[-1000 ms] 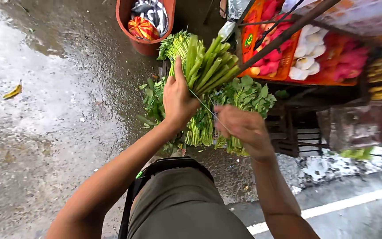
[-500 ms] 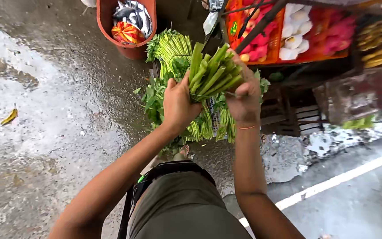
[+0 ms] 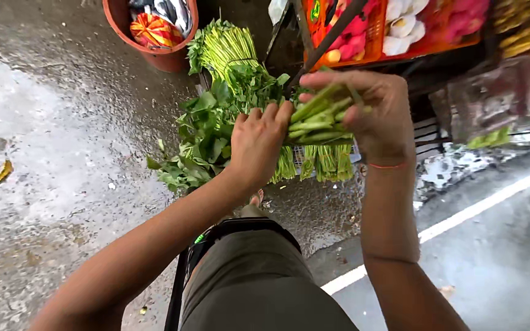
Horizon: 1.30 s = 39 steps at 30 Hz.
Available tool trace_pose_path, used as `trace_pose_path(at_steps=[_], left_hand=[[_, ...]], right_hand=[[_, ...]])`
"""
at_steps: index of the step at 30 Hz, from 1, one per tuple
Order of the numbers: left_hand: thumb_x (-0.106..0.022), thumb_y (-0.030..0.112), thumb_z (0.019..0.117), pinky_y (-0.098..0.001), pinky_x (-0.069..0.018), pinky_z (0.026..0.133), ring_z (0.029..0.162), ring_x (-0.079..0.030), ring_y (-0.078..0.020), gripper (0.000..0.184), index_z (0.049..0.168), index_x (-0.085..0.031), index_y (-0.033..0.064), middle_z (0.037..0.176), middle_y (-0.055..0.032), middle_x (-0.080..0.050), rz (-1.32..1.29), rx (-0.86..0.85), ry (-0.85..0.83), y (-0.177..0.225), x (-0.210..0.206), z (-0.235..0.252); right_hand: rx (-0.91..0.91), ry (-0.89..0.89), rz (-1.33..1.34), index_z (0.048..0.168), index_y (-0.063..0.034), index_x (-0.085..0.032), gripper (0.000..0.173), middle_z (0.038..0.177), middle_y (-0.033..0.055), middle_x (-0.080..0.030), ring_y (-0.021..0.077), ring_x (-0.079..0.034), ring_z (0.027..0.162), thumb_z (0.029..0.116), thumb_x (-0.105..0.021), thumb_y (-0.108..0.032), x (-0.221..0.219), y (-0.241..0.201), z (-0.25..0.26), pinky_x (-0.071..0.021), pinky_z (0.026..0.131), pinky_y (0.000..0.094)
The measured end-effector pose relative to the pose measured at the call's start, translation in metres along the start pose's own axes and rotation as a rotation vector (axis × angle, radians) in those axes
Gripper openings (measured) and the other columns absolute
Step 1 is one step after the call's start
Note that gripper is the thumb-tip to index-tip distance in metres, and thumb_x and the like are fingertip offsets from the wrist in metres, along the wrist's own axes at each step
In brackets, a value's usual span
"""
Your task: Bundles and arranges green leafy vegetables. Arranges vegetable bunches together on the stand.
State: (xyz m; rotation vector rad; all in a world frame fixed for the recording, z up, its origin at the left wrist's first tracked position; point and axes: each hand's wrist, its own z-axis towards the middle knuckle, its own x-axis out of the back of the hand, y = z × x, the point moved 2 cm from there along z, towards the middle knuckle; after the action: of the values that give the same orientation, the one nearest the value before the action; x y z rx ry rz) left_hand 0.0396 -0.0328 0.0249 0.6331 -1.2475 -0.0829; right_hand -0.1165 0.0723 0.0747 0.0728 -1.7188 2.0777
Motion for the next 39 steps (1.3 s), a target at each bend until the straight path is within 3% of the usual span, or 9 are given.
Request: trace_pose_path(at_steps=[5,10,14,20,25,30,32,35,39], left_hand=[[-0.068,-0.016,0.0784,-0.0490,-0.0516,0.077,0.089,-0.068,-0.0359,0.038,0.113,-0.062,-0.0004,0.097,-0.0180,-0.068,0.233,-0.206,0.013,0.001,-0.013,-0.029],[-0.066,-0.011,0.0832,-0.0467,-0.0481,0.084,0.093,-0.065,-0.0337,0.038,0.120,-0.064,-0.0003,0.102,-0.0165,-0.068,0.310,-0.396,0.060,-0.009,-0.016,-0.050],[-0.064,-0.007,0.0864,-0.0410,-0.0484,0.084,0.089,-0.064,-0.0292,0.026,0.111,-0.064,0.0018,0.096,-0.0140,-0.066,0.314,-0.510,0.103,-0.010,-0.021,-0.052],[-0.056,-0.004,0.0958,-0.0394,-0.0503,0.091,0.098,-0.070,-0.0286,0.044,0.139,-0.049,-0.0094,0.121,-0.0192,-0.071,0.106,-0.461,0.196,-0.021,-0.031,-0.051],[-0.056,-0.004,0.0963,-0.0384,-0.0518,0.088,0.098,-0.070,-0.0283,0.054,0.147,-0.037,-0.0113,0.136,-0.0257,-0.061,0.079,-0.459,0.242,-0.021,-0.040,-0.048],[-0.059,-0.005,0.0935,-0.0365,-0.0495,0.092,0.106,-0.067,-0.0282,0.060,0.149,-0.035,-0.0094,0.139,-0.0260,-0.057,0.143,-0.553,0.187,-0.003,-0.044,-0.047],[-0.064,-0.001,0.0917,-0.0387,-0.0512,0.095,0.113,-0.068,-0.0288,0.063,0.149,-0.040,-0.0088,0.142,-0.0236,-0.058,0.143,-0.655,0.090,0.006,-0.054,-0.052],[-0.067,0.002,0.0924,-0.0383,-0.0498,0.096,0.117,-0.065,-0.0270,0.066,0.153,-0.041,-0.0006,0.146,-0.0193,-0.056,0.184,-0.808,-0.011,0.018,-0.068,-0.055],[-0.088,0.013,0.0758,-0.0559,-0.0251,0.120,0.155,-0.028,-0.0307,0.108,0.164,-0.027,0.0215,0.167,-0.0201,-0.028,0.214,-0.805,-0.126,0.040,-0.070,-0.048]], right_hand=[[-0.222,-0.144,-0.336,0.133,-0.0043,-0.067,0.059,0.117,0.0025,-0.076,0.0038,-0.072,0.102,0.0890,-0.077,-0.043,-0.019,-0.005,-0.027,-0.0612,0.090,0.0229],[-0.180,-0.012,-0.064,0.132,0.0032,-0.065,0.064,0.130,0.0109,-0.070,0.0224,-0.071,0.115,0.0878,-0.080,-0.041,-0.034,-0.003,-0.060,-0.0608,0.099,0.0354],[-0.151,0.054,-0.237,0.122,-0.0019,-0.073,0.043,0.118,0.0041,-0.076,0.0107,-0.073,0.108,0.0876,-0.078,-0.029,-0.048,-0.005,-0.065,-0.0620,0.095,0.0303],[-0.190,0.239,-0.409,0.107,-0.0057,-0.078,0.028,0.106,0.0027,-0.078,0.0060,-0.074,0.095,0.0863,-0.079,-0.025,-0.064,-0.015,-0.076,-0.0642,0.082,0.0248],[-0.226,0.182,-0.502,0.117,-0.0054,-0.071,0.050,0.112,0.0062,-0.071,0.0103,-0.070,0.097,0.0809,-0.081,-0.038,-0.066,-0.004,-0.082,-0.0624,0.079,0.0286],[-0.533,-0.058,0.180,0.132,-0.0116,-0.058,0.067,0.115,0.0025,-0.067,0.0109,-0.066,0.096,0.0868,-0.066,-0.061,-0.033,0.020,-0.097,-0.0577,0.073,0.0280],[-0.686,-0.176,0.331,0.135,-0.0132,-0.057,0.058,0.112,0.0024,-0.071,0.0123,-0.070,0.092,0.0871,-0.073,-0.041,-0.032,0.028,-0.104,-0.0610,0.075,0.0307],[-0.742,-0.312,0.592,0.111,-0.0082,-0.069,0.025,0.093,0.0054,-0.077,0.0170,-0.075,0.078,0.0898,-0.076,-0.019,-0.050,0.052,-0.124,-0.0656,0.070,0.0320],[-0.799,-0.155,0.719,0.104,-0.0118,-0.069,0.026,0.084,0.0004,-0.073,0.0108,-0.070,0.068,0.0835,-0.077,-0.025,-0.038,0.077,-0.173,-0.0619,0.064,0.0271]])
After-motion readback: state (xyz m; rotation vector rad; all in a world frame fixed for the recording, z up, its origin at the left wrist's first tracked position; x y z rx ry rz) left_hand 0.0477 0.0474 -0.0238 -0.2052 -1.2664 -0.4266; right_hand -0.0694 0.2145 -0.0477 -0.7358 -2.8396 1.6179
